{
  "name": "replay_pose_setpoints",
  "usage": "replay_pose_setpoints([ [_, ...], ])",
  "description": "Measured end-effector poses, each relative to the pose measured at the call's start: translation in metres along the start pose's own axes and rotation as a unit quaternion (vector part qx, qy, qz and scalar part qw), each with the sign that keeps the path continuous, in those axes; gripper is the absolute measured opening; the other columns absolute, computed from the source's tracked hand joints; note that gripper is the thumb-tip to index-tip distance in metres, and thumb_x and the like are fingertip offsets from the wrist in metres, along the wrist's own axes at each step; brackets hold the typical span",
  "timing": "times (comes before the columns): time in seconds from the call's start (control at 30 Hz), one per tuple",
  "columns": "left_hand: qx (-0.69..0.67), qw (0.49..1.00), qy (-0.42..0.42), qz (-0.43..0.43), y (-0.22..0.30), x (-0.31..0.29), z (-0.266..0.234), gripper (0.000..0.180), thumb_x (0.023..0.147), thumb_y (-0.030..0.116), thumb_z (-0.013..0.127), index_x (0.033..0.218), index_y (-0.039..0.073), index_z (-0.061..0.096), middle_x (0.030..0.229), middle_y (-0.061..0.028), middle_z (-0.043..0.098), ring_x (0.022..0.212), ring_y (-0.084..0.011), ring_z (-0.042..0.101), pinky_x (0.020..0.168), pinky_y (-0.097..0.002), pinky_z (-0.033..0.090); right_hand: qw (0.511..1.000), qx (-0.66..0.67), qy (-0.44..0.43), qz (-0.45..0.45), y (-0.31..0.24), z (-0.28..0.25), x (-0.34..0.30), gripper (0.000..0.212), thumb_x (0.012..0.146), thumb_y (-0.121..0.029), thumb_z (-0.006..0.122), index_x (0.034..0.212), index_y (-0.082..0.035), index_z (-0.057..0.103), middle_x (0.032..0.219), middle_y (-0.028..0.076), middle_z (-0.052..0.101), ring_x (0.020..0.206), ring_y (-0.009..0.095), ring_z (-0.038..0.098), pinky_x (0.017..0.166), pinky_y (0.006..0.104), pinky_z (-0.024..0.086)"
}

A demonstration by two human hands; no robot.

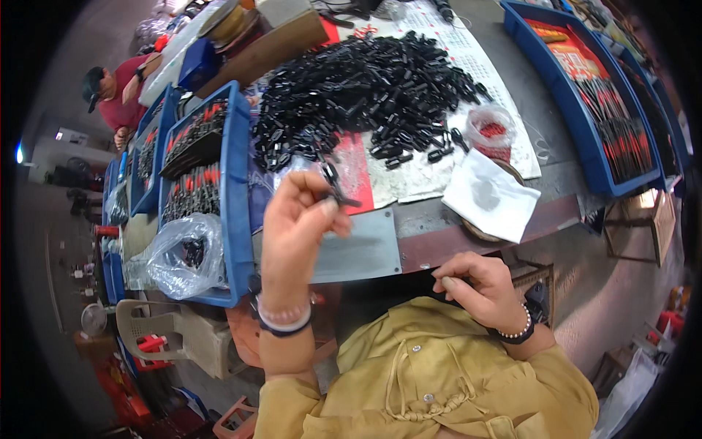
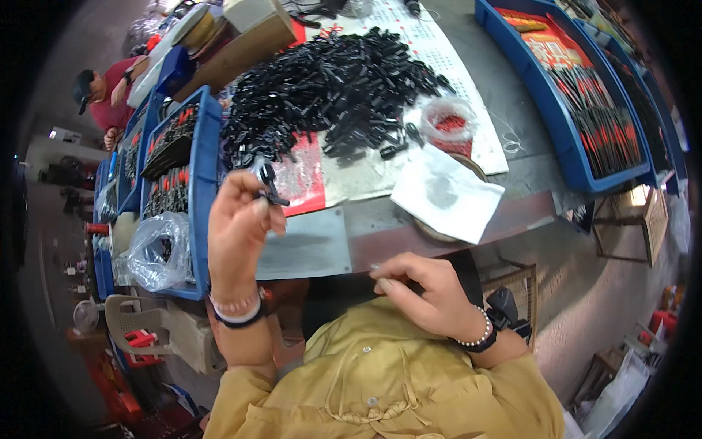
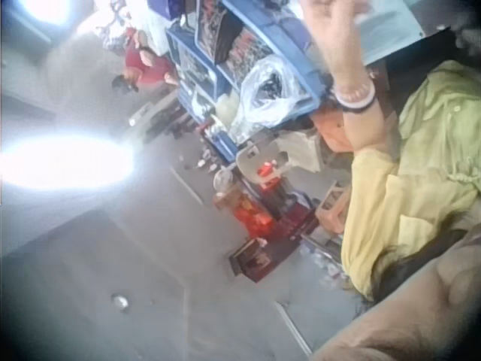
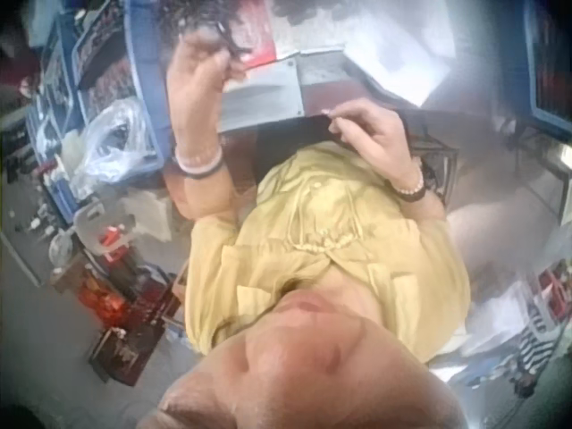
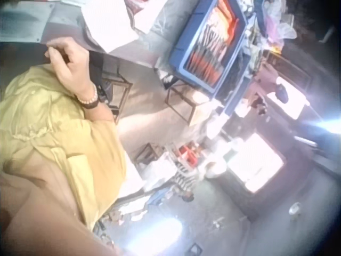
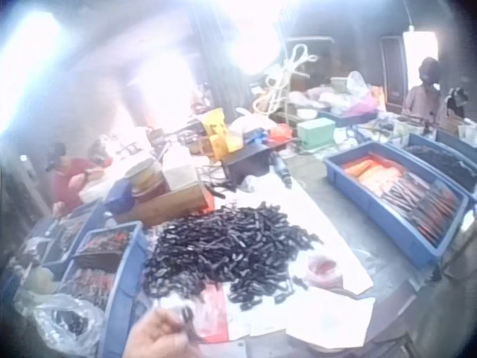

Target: The person repeatedly picks up small black plastic key bodies from a pile on the table, inserts a red pin into each one, and places the assembled units into a blue tray. The process is repeated continuously throughout the clip.

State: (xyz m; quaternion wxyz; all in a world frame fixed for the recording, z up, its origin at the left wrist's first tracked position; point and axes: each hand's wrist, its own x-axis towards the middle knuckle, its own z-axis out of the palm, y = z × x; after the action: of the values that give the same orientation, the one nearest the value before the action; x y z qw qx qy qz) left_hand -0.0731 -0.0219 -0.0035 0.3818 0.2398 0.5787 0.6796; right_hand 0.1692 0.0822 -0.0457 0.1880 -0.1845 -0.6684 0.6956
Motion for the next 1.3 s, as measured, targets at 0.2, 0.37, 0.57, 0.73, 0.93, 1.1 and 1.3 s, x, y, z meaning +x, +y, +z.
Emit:
replay_pose_setpoints([
  [0.2, -0.12, 0.989, -0.031, -0.084, -0.034, -0.036, 0.021, 0.017, 0.086, -0.001, 0.056, 0.102, 0.0, 0.049, 0.089, -0.0112, 0.061, 0.074, -0.015, 0.064, 0.062, -0.0259, 0.055, 1.0, 0.025, 0.0, -0.002, -0.001, 0.015, 0.013, 0.013, 0.087, -0.002, 0.058, 0.098, 0.003, 0.061, 0.086, 0.01, 0.065, 0.072, 0.013, 0.065, 0.063, 0.0245, 0.049],
  [0.37, -0.073, 0.994, 0.002, -0.076, -0.043, -0.032, 0.015, 0.016, 0.088, -0.003, 0.054, 0.103, 0.0, 0.051, 0.09, -0.01, 0.061, 0.074, -0.013, 0.063, 0.063, -0.0244, 0.054, 0.996, -0.073, 0.049, -0.035, 0.01, 0.022, 0.026, 0.013, 0.085, -0.002, 0.058, 0.097, 0.002, 0.061, 0.087, 0.011, 0.064, 0.07, 0.015, 0.063, 0.063, 0.0254, 0.048],
  [0.57, 0.088, 0.995, 0.037, 0.023, -0.045, -0.022, 0.018, 0.017, 0.089, 0.0, 0.057, 0.105, -0.002, 0.053, 0.088, -0.0038, 0.059, 0.074, -0.0071, 0.058, 0.067, -0.019, 0.047, 0.994, -0.045, 0.092, -0.033, 0.02, 0.017, 0.021, 0.011, 0.085, 0.0, 0.057, 0.095, 0.003, 0.062, 0.088, 0.01, 0.063, 0.072, 0.013, 0.061, 0.064, 0.0241, 0.048],
  [0.73, 0.317, 0.928, 0.106, 0.162, -0.039, 0.025, 0.008, 0.014, 0.084, -0.001, 0.059, 0.098, -0.001, 0.059, 0.08, -0.0044, 0.062, 0.066, -0.0074, 0.055, 0.061, -0.0215, 0.046, 0.985, -0.126, 0.113, -0.044, 0.01, 0.012, 0.021, 0.014, 0.086, 0.004, 0.055, 0.099, 0.004, 0.058, 0.096, 0.007, 0.061, 0.075, 0.009, 0.056, 0.066, 0.0209, 0.046],
  [0.93, 0.53, 0.783, 0.116, 0.304, -0.032, 0.05, 0.007, 0.033, 0.08, 0.004, 0.06, 0.113, 0.0, 0.056, 0.108, -0.0195, 0.058, 0.098, -0.0359, 0.056, 0.087, -0.044, 0.044, 0.949, -0.268, 0.141, -0.087, -0.011, 0.007, 0.018, 0.016, 0.081, 0.006, 0.06, 0.097, 0.002, 0.06, 0.095, 0.012, 0.061, 0.068, 0.015, 0.059, 0.059, 0.0241, 0.047],
  [1.1, 0.404, 0.863, -0.191, 0.234, -0.054, 0.001, 0.055, 0.034, 0.076, 0.002, 0.062, 0.11, 0.0, 0.057, 0.113, -0.0144, 0.057, 0.103, -0.0325, 0.055, 0.085, -0.0368, 0.045, 0.952, -0.195, 0.218, -0.094, -0.017, -0.01, 0.01, 0.015, 0.083, 0.005, 0.059, 0.097, 0.001, 0.06, 0.094, 0.008, 0.061, 0.073, 0.01, 0.055, 0.064, 0.0217, 0.045],
  [1.3, 0.524, 0.783, -0.216, 0.257, -0.078, -0.008, 0.081, 0.028, 0.073, 0.003, 0.058, 0.101, 0.004, 0.057, 0.095, -0.0103, 0.056, 0.09, -0.0283, 0.052, 0.076, -0.0377, 0.04, 0.96, -0.173, 0.208, -0.074, -0.014, -0.013, 0.003, 0.014, 0.084, 0.006, 0.058, 0.097, 0.002, 0.061, 0.093, 0.007, 0.061, 0.073, 0.01, 0.055, 0.065, 0.0207, 0.044],
])
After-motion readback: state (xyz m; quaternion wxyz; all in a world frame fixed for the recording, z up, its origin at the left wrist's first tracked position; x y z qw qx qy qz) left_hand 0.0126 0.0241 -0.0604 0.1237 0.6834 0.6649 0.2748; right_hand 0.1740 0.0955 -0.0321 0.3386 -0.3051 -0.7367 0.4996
